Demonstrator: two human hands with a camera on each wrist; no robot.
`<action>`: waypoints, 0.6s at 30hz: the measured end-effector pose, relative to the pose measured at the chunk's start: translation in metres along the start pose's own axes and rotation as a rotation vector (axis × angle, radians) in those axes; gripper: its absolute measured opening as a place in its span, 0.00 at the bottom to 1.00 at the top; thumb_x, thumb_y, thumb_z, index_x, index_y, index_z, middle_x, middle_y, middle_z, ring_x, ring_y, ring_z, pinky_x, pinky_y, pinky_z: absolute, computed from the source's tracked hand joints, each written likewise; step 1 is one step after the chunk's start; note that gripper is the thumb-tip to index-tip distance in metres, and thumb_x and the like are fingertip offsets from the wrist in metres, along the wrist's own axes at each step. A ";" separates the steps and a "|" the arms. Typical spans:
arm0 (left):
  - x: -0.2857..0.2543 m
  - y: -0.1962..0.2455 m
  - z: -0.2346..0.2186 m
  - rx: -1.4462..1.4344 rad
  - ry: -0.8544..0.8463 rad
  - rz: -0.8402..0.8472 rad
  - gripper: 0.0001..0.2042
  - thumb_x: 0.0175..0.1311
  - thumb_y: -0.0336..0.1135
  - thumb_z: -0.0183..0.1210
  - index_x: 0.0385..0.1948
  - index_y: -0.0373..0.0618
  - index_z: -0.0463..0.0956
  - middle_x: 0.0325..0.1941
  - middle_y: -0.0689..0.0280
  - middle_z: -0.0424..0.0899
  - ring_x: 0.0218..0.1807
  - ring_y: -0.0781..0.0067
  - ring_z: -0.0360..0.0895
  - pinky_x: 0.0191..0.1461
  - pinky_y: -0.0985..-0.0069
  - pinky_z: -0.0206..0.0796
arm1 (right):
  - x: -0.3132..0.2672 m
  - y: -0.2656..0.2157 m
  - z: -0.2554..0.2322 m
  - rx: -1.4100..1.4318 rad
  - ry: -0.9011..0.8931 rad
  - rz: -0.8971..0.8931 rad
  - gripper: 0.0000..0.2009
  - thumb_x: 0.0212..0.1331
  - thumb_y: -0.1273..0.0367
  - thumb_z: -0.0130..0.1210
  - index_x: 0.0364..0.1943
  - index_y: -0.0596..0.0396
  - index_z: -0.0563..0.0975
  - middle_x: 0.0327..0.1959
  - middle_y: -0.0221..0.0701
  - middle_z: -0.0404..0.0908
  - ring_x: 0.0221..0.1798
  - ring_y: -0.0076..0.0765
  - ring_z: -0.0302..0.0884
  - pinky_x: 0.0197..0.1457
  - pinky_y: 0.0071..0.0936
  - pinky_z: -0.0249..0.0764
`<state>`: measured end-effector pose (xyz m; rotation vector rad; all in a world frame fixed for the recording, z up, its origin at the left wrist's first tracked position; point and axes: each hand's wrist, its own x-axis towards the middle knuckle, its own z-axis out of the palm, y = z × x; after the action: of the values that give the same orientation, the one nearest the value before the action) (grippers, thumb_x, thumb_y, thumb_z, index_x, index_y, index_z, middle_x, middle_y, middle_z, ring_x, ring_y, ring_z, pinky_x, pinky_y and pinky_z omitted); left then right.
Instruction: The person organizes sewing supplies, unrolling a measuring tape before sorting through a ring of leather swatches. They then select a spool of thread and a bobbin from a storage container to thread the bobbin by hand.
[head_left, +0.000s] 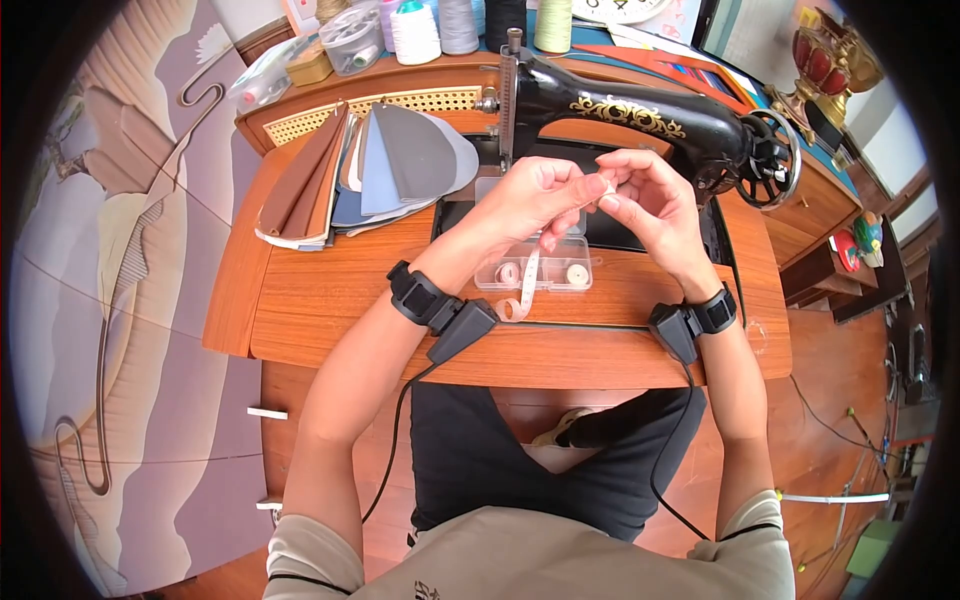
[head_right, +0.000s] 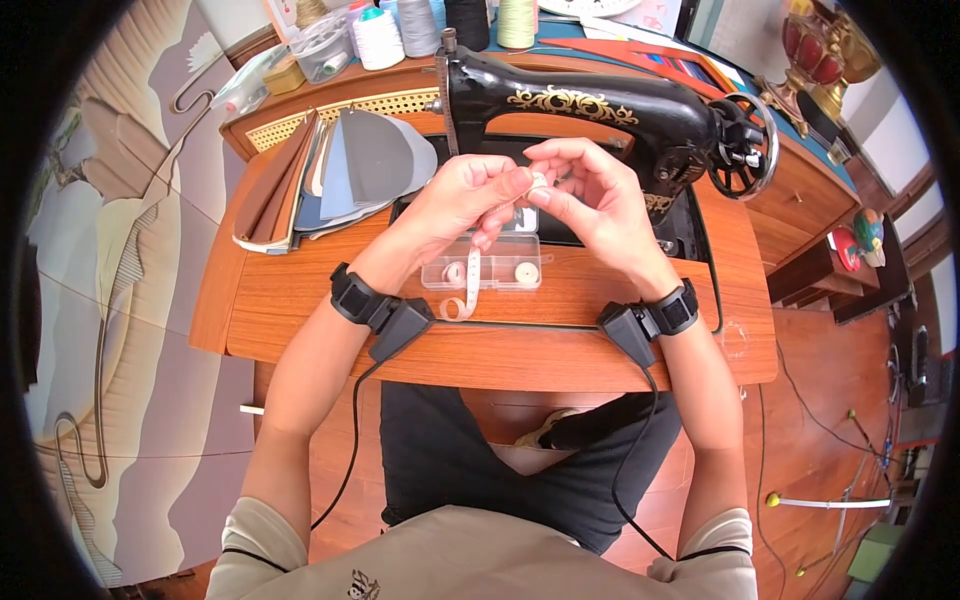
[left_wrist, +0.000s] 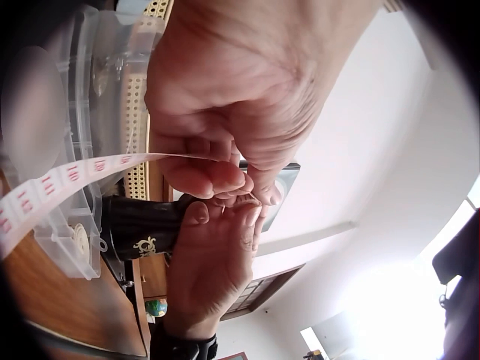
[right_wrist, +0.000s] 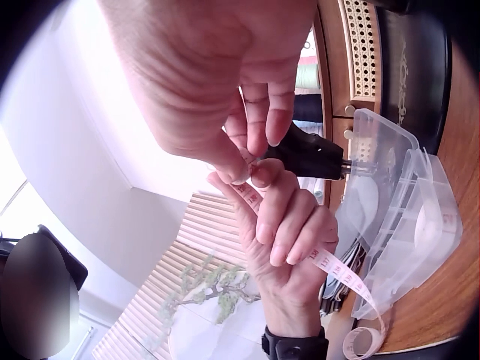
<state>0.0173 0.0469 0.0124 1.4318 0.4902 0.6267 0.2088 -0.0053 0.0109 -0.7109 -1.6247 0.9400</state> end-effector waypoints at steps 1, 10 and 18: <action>0.000 0.001 0.000 0.000 -0.001 0.000 0.20 0.62 0.54 0.59 0.31 0.42 0.75 0.13 0.74 0.67 0.12 0.86 0.62 0.16 0.86 0.55 | 0.001 0.000 -0.001 0.000 0.001 0.000 0.17 0.57 0.78 0.59 0.51 0.60 0.73 0.41 0.30 0.78 0.43 0.20 0.75 0.48 0.19 0.74; -0.001 0.004 0.002 -0.045 0.021 0.042 0.17 0.63 0.48 0.60 0.35 0.40 0.76 0.13 0.73 0.69 0.12 0.86 0.63 0.16 0.86 0.56 | 0.001 -0.003 -0.005 0.062 0.041 0.028 0.13 0.59 0.76 0.57 0.49 0.61 0.75 0.42 0.30 0.78 0.46 0.22 0.76 0.53 0.22 0.73; -0.001 0.004 0.003 -0.030 -0.076 0.096 0.16 0.65 0.48 0.57 0.32 0.42 0.76 0.20 0.68 0.76 0.14 0.85 0.69 0.18 0.87 0.59 | 0.001 0.002 -0.007 0.080 0.036 -0.002 0.09 0.59 0.77 0.56 0.44 0.60 0.76 0.46 0.31 0.77 0.47 0.22 0.75 0.52 0.22 0.73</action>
<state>0.0181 0.0440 0.0165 1.4514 0.3518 0.6513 0.2152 -0.0019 0.0102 -0.6679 -1.5472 0.9795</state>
